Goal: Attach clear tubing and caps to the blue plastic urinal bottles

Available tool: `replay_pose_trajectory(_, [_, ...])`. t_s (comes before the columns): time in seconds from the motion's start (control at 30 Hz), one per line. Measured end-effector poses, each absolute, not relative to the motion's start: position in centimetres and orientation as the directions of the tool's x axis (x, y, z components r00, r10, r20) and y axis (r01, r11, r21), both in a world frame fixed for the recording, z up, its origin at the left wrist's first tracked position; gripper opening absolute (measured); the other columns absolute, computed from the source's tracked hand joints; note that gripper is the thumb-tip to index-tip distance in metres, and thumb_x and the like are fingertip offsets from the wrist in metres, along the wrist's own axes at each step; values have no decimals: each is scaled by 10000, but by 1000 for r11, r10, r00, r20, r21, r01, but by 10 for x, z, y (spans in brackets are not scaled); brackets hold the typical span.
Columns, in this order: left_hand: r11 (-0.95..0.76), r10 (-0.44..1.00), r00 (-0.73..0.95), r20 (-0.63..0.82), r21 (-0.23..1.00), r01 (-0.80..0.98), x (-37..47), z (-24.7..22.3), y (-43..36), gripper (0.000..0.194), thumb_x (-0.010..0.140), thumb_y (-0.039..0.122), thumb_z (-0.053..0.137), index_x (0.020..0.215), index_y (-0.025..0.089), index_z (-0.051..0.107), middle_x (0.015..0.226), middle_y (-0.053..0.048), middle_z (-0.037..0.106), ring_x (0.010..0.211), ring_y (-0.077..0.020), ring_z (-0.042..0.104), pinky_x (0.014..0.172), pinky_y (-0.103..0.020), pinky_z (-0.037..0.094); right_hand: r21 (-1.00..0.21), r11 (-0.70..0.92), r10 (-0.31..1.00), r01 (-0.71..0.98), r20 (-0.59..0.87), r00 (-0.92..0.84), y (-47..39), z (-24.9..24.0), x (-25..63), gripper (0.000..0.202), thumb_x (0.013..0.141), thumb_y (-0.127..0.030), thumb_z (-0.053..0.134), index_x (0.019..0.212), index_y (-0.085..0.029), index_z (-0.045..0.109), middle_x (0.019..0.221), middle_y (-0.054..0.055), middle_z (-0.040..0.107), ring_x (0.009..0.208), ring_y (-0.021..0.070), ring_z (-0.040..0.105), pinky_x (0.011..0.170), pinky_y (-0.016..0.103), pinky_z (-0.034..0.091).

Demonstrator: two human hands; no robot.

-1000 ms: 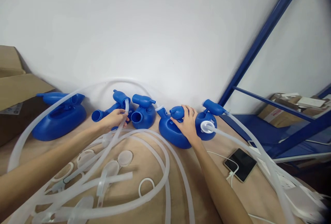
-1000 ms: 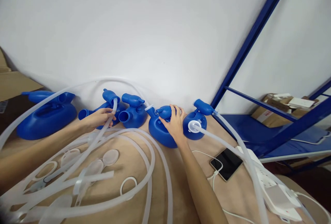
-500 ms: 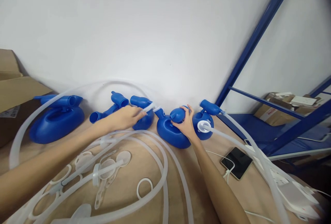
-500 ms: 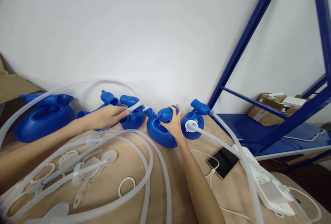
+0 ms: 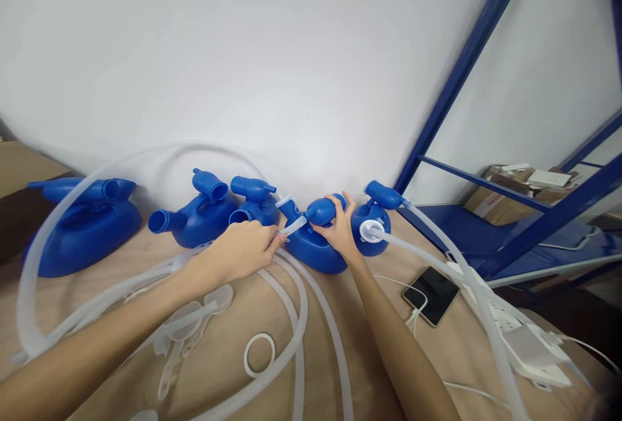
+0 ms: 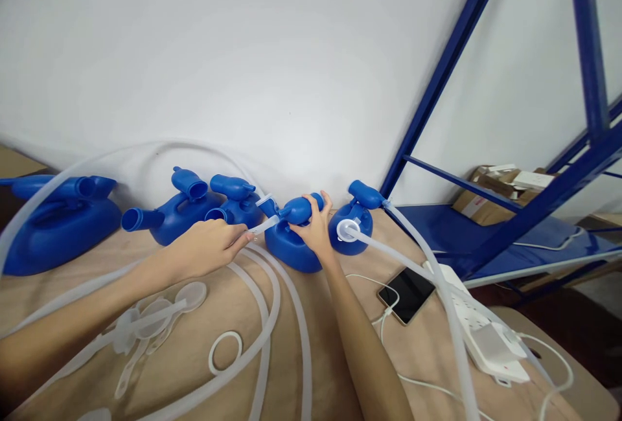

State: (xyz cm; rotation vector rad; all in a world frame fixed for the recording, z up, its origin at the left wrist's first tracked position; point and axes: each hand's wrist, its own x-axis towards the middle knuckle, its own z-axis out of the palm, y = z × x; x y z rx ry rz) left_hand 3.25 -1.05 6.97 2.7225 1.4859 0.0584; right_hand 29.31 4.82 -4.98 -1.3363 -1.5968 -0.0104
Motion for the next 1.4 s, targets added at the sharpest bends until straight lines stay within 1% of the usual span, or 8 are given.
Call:
replay_pose_trajectory(0.2, [-564,823,567,21,143,813,35,62,3,514,1050,461,275,1040,221,730,920,-131,764,891,-342,722,741,-406,493,-556,405,719,726,684,123,48,-50,293,736,690,-319,874,1345,-252,545,1557,157,216,1523,377,302,1229,533,355])
replay_pose_trajectory(0.27, [-568,818,575,29,199,798,37,56,9,517,1052,477,273,1204,240,707,939,-118,768,890,-338,724,763,-411,500,-575,408,721,709,680,137,48,-50,293,729,690,-315,873,1340,-245,550,1551,159,215,1522,374,305,1216,510,381])
replay_pose_trajectory(0.37, [-610,787,605,118,298,735,37,47,12,534,1052,392,300,1535,256,483,1118,-114,758,992,-307,719,867,-404,514,-578,387,724,719,673,151,47,-50,292,725,684,-321,876,1329,-245,557,1547,156,216,1517,378,309,1219,507,381])
replay_pose_trajectory(0.43, [-653,753,635,173,316,688,37,42,12,563,1044,325,311,1593,249,409,1298,-117,703,1135,-290,684,967,-395,500,-567,367,726,737,670,154,47,-49,292,724,685,-327,875,1328,-250,552,1543,152,223,1516,380,306,1229,525,360])
replay_pose_trajectory(0.6, [-658,751,631,193,293,694,49,36,14,579,1060,540,345,1557,258,441,1354,-111,685,1245,-321,645,994,-388,503,-556,358,732,750,666,144,45,-48,289,727,709,-327,858,1353,-256,528,1554,152,202,1493,373,342,1216,526,377])
replay_pose_trajectory(0.73, [-586,808,565,169,134,799,69,31,19,457,1099,411,277,1413,168,503,1157,-161,742,1010,-319,740,800,-358,539,-557,366,718,746,678,155,44,-50,285,746,701,-323,871,1359,-250,528,1548,158,204,1458,373,395,1207,521,386])
replay_pose_trajectory(0.93, [-596,797,592,124,-5,803,75,34,28,422,1106,400,216,1213,134,525,940,-183,746,870,-338,759,720,-370,541,-538,359,725,763,675,135,45,-50,286,751,694,-326,870,1360,-269,527,1546,138,228,1491,382,340,1221,537,361])
replay_pose_trajectory(1.4, [-623,779,608,151,85,777,86,23,46,378,1106,407,265,1166,138,523,928,-170,743,883,-323,757,764,-369,544,-493,346,731,798,675,101,44,-49,286,721,750,-351,833,1382,-265,496,1554,156,195,1491,400,319,1201,581,365])
